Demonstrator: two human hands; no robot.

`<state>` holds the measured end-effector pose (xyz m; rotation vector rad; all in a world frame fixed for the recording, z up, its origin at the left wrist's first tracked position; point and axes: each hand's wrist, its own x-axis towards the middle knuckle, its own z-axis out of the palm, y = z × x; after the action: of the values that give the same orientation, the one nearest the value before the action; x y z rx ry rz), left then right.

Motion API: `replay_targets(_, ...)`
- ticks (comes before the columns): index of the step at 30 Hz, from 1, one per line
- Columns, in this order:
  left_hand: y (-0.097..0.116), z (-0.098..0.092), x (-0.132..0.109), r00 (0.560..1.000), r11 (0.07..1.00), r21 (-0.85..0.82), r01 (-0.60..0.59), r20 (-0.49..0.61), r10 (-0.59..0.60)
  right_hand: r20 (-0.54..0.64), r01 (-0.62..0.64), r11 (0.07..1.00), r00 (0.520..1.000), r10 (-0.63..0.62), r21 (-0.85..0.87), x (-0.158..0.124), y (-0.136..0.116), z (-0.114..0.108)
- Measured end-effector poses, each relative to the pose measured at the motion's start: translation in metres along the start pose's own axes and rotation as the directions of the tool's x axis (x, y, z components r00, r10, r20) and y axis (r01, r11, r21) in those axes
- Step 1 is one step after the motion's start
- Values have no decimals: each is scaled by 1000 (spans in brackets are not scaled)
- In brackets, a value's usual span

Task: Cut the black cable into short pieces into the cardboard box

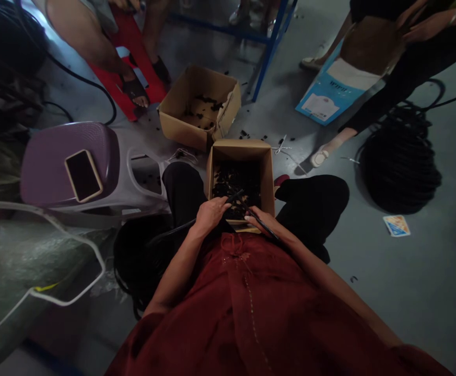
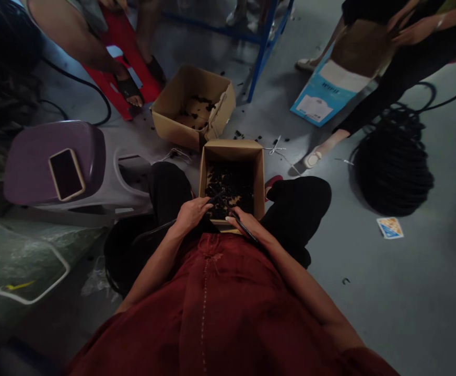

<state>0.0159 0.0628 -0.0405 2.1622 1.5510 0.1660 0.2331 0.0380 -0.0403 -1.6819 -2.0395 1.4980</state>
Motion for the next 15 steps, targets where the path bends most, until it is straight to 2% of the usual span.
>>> replay_targets(8, -1, 6, -2, 1000, 1000, -24, 1, 26, -1, -69, -15, 998, 998, 11, -55, -2, 8, 11)
replay_targets(15, -2, 10, -1, 998, 998, -61, 19, 53, -15, -78, -37, 994, 997, 29, -105, 3, 19, 16)
